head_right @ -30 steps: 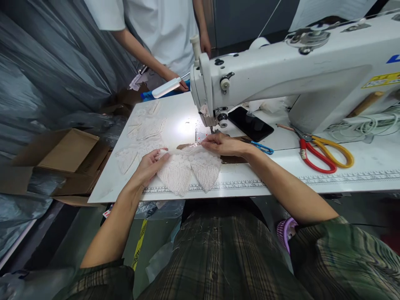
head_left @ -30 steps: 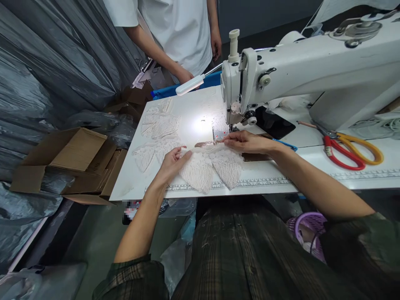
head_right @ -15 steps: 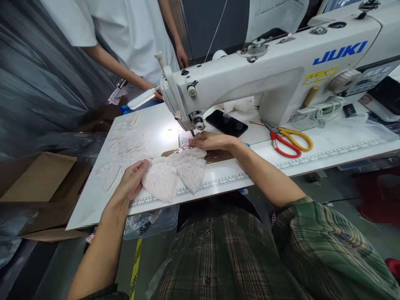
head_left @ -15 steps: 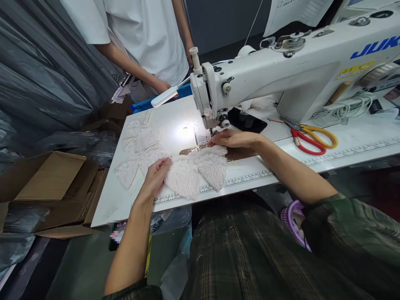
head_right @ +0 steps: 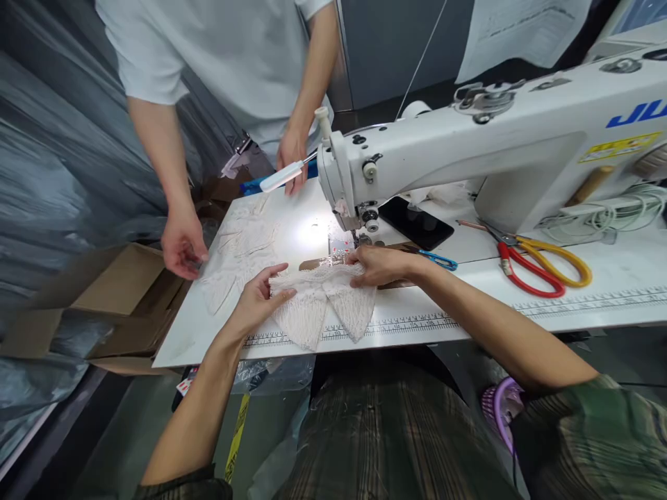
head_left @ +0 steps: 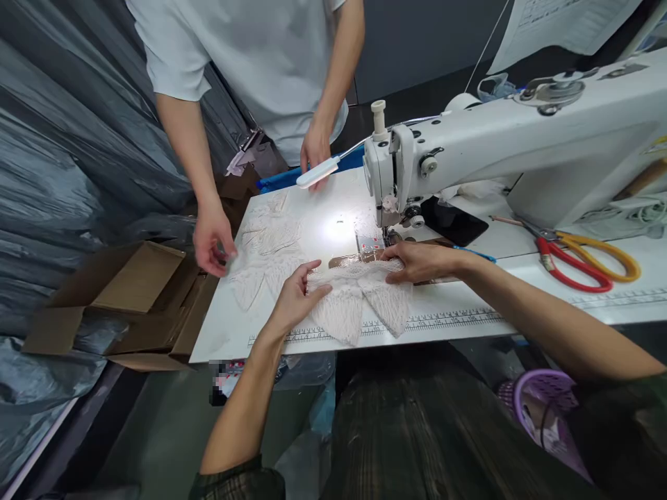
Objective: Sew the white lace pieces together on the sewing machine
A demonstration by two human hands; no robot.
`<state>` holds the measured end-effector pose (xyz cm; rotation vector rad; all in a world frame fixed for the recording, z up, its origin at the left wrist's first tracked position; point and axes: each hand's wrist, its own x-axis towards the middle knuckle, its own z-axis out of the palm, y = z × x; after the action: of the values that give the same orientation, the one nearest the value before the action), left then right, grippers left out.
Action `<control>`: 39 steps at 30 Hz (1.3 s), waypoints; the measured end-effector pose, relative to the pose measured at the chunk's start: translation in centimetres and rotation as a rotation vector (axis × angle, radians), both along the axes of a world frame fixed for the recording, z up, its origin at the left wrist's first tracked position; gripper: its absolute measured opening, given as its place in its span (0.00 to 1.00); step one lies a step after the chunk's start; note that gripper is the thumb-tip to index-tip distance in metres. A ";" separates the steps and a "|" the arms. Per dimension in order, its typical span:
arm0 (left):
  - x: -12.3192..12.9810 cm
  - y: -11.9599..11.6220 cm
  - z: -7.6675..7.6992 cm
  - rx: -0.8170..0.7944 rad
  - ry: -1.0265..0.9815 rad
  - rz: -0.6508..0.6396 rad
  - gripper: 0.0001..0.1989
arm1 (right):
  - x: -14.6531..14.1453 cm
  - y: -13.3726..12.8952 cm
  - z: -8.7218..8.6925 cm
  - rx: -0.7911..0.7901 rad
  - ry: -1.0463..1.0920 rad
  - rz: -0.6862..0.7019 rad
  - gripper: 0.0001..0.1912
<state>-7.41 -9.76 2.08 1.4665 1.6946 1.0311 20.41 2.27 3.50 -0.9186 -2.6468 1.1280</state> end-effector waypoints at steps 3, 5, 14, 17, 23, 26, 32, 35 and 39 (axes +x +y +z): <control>-0.1 -0.2 -0.4 0.029 0.018 -0.053 0.31 | 0.4 -0.6 0.1 0.028 0.068 0.013 0.11; -0.1 -0.6 -0.3 0.052 0.065 -0.096 0.31 | 0.6 -1.0 0.1 0.063 0.120 0.033 0.09; 0.4 -2.0 1.2 0.238 0.426 -0.256 0.14 | 0.6 -3.8 -1.3 0.144 0.359 0.043 0.07; 0.3 -2.1 0.6 0.286 0.435 -0.241 0.12 | 0.6 -4.5 -1.5 0.171 0.382 0.039 0.07; 0.0 -2.4 0.0 0.256 0.309 -0.234 0.10 | 0.7 -4.8 -2.2 0.166 0.387 0.029 0.12; -0.1 -2.6 -0.4 0.175 0.228 -0.179 0.11 | 0.7 -4.8 -2.3 0.132 0.389 0.005 0.11; -0.5 -2.4 -1.3 0.118 0.084 -0.140 0.22 | 0.8 -4.3 -2.3 0.097 0.334 -0.059 0.12; -0.6 -2.0 -1.6 0.106 0.000 -0.143 0.25 | 0.9 -3.6 -2.4 0.052 0.326 -0.068 0.18; -0.7 -1.6 -1.6 0.076 -0.121 -0.174 0.26 | 1.0 -2.8 -2.3 -0.020 0.334 -0.027 0.21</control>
<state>-8.16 -11.39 0.49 1.5381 1.4309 1.0763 21.37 -0.57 1.20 -0.6956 -2.3513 1.1858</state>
